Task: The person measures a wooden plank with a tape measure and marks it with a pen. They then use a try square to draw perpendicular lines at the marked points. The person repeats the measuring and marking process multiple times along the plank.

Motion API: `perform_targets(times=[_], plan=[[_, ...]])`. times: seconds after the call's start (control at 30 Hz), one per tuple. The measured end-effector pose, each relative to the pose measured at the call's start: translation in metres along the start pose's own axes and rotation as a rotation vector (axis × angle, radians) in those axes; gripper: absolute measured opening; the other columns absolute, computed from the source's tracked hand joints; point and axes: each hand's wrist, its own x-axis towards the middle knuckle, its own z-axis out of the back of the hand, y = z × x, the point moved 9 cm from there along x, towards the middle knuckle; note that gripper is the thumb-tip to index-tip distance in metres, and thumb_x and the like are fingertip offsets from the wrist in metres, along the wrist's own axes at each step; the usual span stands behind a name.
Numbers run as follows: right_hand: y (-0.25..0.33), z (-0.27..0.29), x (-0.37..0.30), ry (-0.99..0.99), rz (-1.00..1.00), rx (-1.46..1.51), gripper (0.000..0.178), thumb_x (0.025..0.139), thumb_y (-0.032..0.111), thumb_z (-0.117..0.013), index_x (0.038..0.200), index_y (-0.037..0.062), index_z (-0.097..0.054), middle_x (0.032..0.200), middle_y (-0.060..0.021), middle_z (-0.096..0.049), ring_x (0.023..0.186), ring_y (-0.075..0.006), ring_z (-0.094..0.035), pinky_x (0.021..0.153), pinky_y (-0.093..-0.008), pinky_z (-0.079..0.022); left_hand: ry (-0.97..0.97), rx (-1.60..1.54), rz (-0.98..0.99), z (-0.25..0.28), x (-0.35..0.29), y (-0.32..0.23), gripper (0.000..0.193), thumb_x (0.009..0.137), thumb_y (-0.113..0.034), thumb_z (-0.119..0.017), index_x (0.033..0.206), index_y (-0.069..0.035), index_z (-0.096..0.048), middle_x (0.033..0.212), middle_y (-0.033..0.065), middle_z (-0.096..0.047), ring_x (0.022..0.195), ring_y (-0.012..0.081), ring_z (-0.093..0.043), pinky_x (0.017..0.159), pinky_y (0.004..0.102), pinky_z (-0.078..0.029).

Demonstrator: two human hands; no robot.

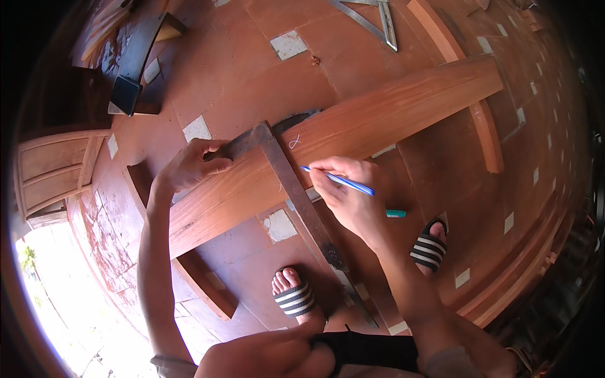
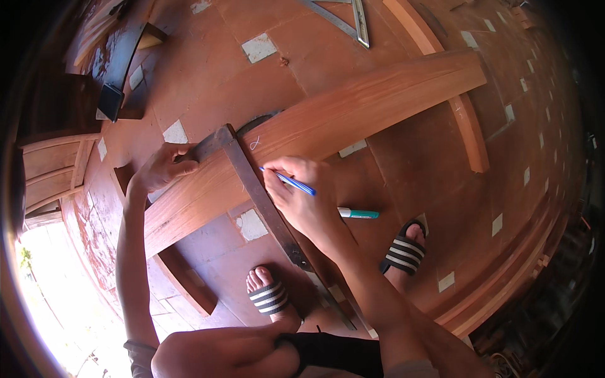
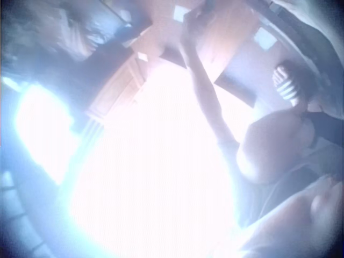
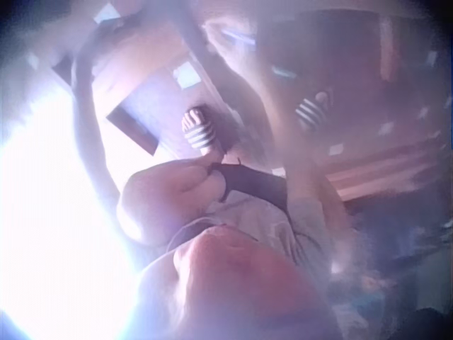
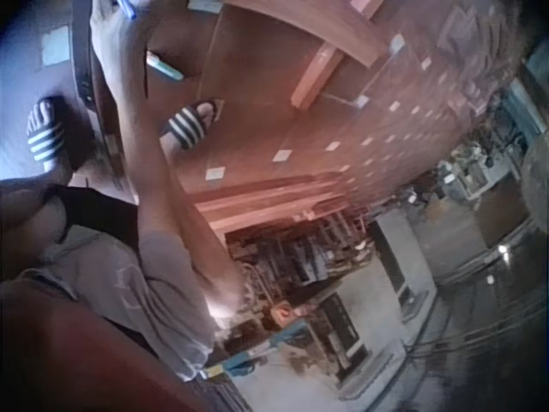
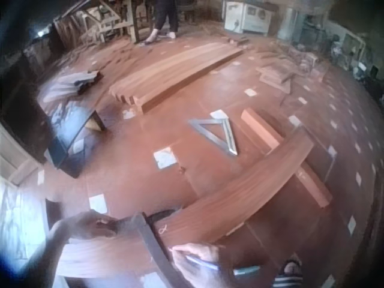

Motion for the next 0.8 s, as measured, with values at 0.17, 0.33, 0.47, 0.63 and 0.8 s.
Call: perform_targets(times=[0.17,0.33,0.47,0.63,0.8], plan=[[-0.023,0.046,-0.033,-0.087,-0.291,0.224,0.014,0.101,0.005,-0.077,0.108,-0.0078,-0.078,0.086,-0.0068,-0.078,0.078,-0.0056,-0.069,0.07,-0.0219,-0.055,0.077,-0.189,-0.015,-0.01,0.009,-0.003,0.056,0.097,-0.033,-0.083,0.137,0.006,-0.071,0.119,0.0053,-0.077,0.111,0.012,-0.063,0.106,0.0332,-0.048],[-0.032,0.075,-0.041,-0.169,-0.325,0.252,0.016,0.101,0.006,-0.078,0.109,-0.0081,-0.078,0.085,-0.006,-0.078,0.076,-0.005,-0.067,0.068,-0.0215,-0.054,0.092,-0.147,-0.065,-0.012,0.035,-0.022,0.048,0.099,-0.028,-0.081,0.132,0.005,-0.073,0.114,0.0014,-0.077,0.108,0.0093,-0.061,0.102,0.0315,-0.048],[-0.036,0.082,-0.043,-0.182,-0.346,0.234,0.017,0.101,0.006,-0.078,0.109,-0.0081,-0.078,0.083,-0.0058,-0.077,0.076,-0.0047,-0.066,0.067,-0.0214,-0.054,0.076,-0.114,-0.11,-0.014,0.04,-0.04,0.043,0.1,-0.023,-0.079,0.132,0.005,-0.073,0.113,0.0008,-0.076,0.107,0.0079,-0.061,0.101,0.0294,-0.048],[-0.044,0.081,-0.045,-0.195,-0.361,0.333,0.016,0.101,0.006,-0.078,0.109,-0.0082,-0.077,0.083,-0.0051,-0.076,0.075,-0.0048,-0.066,0.067,-0.0217,-0.054,0.065,-0.199,-0.061,-0.017,0.038,-0.041,0.045,0.1,-0.018,-0.078,0.137,0.006,-0.07,0.115,0.0005,-0.076,0.108,0.0077,-0.061,0.1,0.0284,-0.048],[-0.05,0.079,-0.047,-0.185,-0.392,0.353,0.015,0.101,0.005,-0.078,0.108,-0.0081,-0.077,0.085,-0.0057,-0.076,0.076,-0.0056,-0.067,0.067,-0.0223,-0.054,0.059,-0.138,-0.06,-0.016,0.04,-0.035,0.046,0.1,-0.013,-0.079,0.14,0.006,-0.068,0.118,0.0002,-0.076,0.107,0.0066,-0.062,0.099,0.0279,-0.049]])
